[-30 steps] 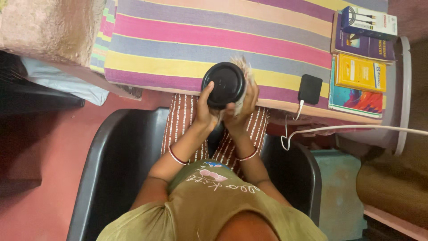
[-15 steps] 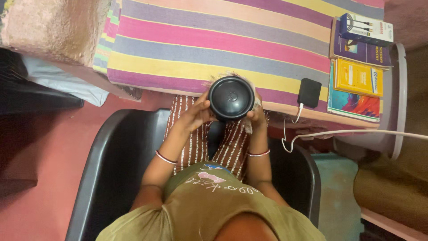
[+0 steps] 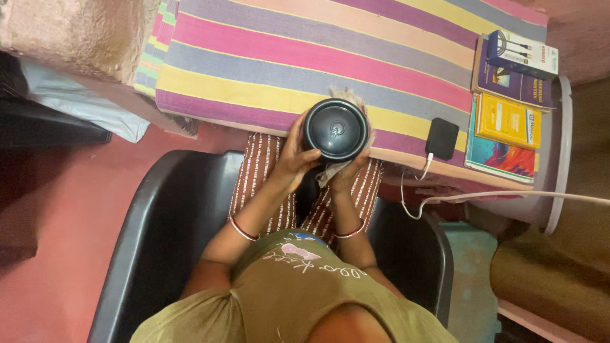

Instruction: The person wipes a striped table mat with a cloth, then cleans a power bank, a white box, a black tumbler, a cable box, and several books one by one. The person moves each item aside to wipe the mat underneath before returning the items to the table.

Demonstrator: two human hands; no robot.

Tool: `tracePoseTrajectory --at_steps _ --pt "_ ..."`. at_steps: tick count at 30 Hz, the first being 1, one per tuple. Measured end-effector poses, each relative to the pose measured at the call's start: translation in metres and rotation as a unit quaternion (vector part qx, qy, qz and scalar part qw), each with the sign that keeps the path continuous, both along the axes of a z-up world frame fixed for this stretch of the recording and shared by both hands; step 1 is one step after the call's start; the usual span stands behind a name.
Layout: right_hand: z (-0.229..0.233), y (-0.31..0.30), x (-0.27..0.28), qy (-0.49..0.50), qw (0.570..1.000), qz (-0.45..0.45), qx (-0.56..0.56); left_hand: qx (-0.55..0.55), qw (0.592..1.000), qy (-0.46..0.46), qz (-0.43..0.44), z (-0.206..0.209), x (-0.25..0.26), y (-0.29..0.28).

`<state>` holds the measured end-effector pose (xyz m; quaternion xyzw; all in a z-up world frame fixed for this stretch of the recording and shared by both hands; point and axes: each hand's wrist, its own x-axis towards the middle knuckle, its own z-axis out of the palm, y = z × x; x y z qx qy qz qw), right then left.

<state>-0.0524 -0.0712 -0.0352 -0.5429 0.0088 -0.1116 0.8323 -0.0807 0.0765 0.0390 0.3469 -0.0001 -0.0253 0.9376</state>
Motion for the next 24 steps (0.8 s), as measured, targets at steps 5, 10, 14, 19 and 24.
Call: tracePoseTrajectory --at_steps 5,10,14,19,24 --pt "0.011 0.038 -0.052 -0.102 0.959 0.003 -0.264 0.108 0.983 -0.045 0.142 0.005 -0.004 -0.019" --pt "0.033 0.038 -0.061 0.046 0.981 0.139 0.124 0.157 0.963 -0.112 0.189 0.009 -0.007 -0.014" --pt "0.043 0.013 -0.037 0.109 0.928 0.171 0.311 0.138 0.968 -0.17 0.124 0.015 -0.019 -0.01" --pt "0.032 0.006 -0.032 0.124 0.9 0.179 0.378 0.336 0.905 -0.204 0.164 0.02 -0.023 -0.01" --pt "0.025 0.001 -0.031 0.12 0.887 0.184 0.407 0.497 0.82 -0.211 0.19 0.035 -0.03 0.007"
